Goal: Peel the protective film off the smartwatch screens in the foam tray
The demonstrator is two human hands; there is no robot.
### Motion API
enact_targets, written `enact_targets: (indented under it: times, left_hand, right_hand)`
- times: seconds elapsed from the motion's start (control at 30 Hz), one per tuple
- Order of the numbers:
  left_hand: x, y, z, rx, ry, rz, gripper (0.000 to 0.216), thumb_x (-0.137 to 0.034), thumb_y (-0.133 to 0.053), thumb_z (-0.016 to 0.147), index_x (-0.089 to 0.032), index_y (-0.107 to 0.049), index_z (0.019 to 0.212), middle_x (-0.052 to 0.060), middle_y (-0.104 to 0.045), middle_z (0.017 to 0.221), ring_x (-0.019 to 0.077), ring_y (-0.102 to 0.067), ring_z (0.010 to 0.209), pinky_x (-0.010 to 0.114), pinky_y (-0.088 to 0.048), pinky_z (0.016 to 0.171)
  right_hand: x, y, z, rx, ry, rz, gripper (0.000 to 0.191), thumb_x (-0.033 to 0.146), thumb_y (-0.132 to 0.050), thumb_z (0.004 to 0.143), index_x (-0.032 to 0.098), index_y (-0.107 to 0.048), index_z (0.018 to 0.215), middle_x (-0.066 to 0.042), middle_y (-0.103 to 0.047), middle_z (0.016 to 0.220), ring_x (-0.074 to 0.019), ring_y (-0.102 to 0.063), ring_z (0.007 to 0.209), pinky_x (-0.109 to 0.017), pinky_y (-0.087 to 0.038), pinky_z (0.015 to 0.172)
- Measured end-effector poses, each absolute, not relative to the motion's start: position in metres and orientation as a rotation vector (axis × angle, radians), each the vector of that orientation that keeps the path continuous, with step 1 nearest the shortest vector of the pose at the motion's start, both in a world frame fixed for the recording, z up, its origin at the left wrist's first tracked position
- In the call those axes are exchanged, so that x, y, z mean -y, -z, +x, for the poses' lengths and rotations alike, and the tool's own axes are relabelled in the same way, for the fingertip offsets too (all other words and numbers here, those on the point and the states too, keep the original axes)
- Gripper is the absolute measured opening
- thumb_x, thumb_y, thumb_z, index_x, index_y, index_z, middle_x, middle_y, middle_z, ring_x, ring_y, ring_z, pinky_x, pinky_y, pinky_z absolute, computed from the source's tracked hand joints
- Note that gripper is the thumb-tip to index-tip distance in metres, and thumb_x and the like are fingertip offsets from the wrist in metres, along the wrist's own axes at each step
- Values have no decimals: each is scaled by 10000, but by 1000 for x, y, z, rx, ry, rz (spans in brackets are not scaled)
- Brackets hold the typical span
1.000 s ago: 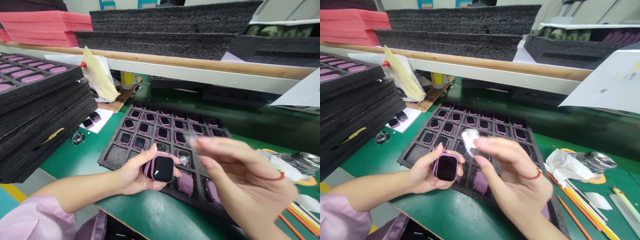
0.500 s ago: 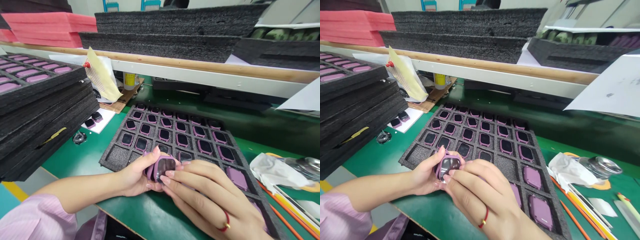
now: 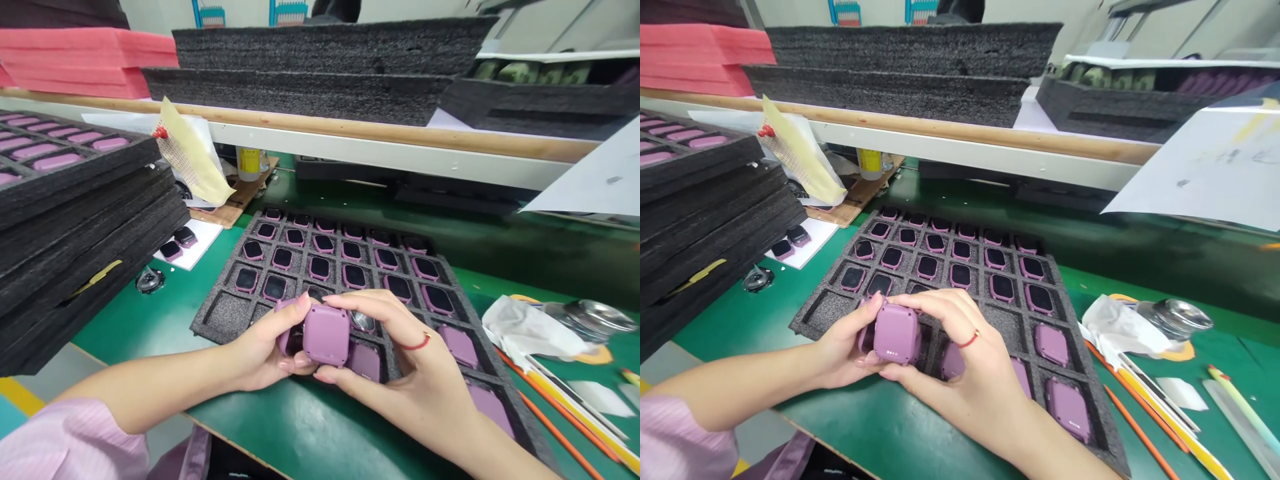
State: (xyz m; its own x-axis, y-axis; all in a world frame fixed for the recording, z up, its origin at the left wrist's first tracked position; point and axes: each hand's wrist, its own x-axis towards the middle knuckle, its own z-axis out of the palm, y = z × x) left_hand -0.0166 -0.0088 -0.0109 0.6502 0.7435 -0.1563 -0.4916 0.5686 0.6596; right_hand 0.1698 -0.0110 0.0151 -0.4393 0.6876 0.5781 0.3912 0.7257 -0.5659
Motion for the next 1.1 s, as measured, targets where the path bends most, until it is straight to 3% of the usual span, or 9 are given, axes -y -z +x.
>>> enact_targets:
  times: [0.13,0.27,0.43,0.5,0.67,0.77,0.83,0.97,1.1]
  left_hand:
    - [10,10,-17,-478,-693,653,625,-693,-664,809,-71,-704,861,-44,-421,423,39,-263,357,230,-135,419]
    - [11,9,-14,-478,-767,599,557,-643,-766,753,-106,-675,877,-47,-455,475,36,-291,396,193,-151,411]
    - [9,4,-16,-627,-897,486,369,-336,-874,721,-143,-611,893,44,-681,820,26,-438,506,143,-229,442]
    - [7,1,-18,-692,-898,485,336,-352,-818,770,-142,-620,943,90,-722,930,35,-465,499,156,-255,443]
    - [8,-5,-20,-690,-846,616,369,-512,-647,882,-150,-603,822,69,-713,787,44,-402,412,195,-247,433]
    - [11,-3,-18,-675,-790,674,382,-543,-633,908,-162,-658,934,28,-684,799,8,-331,412,173,-233,446]
    - [12,0,-18,-661,-766,660,426,-577,-613,916,-170,-683,1020,39,-685,830,2,-332,421,163,-235,450]
    - [9,7,-17,-569,-757,541,440,-556,-601,925,-166,-704,1100,99,-703,911,57,-496,503,174,-344,488]
    - [9,10,-16,-544,-789,479,418,-551,-741,826,-136,-715,871,47,-646,738,54,-472,490,164,-373,486]
  right_hand:
    - [10,-12,167,2111,-426,-765,516,310,-781,835,282,-545,1293,-67,-719,1121,-241,-681,1035,-418,-582,897]
    - [6,-18,172,2201,-293,-723,500,257,-753,849,253,-551,1306,-91,-705,1153,-252,-659,1098,-450,-559,956]
    - [-15,-21,213,2169,32,-962,391,323,-733,842,220,-619,1202,-133,-709,1140,-314,-663,1113,-535,-554,962]
    - [-21,-10,240,2175,82,-1099,358,371,-711,859,212,-643,1172,-139,-709,1140,-327,-672,1104,-554,-565,948]
    - [-17,27,295,2324,-103,-1346,387,459,-642,910,270,-672,1246,-140,-614,1377,-357,-606,1265,-610,-520,1024]
    - [-8,25,292,2307,-177,-1422,402,440,-606,940,299,-637,1315,-125,-534,1482,-360,-530,1356,-617,-465,1085]
    - [-2,10,272,2216,-138,-1368,412,418,-632,933,286,-611,1322,-121,-565,1443,-328,-547,1339,-572,-471,1098]
    - [9,-24,213,2224,-225,-1039,389,385,-722,882,255,-591,1225,-109,-612,1360,-248,-568,1309,-438,-496,1098]
    - [13,-32,174,2352,-328,-834,329,338,-782,834,222,-558,1045,-120,-628,1321,-244,-563,1308,-414,-506,1082]
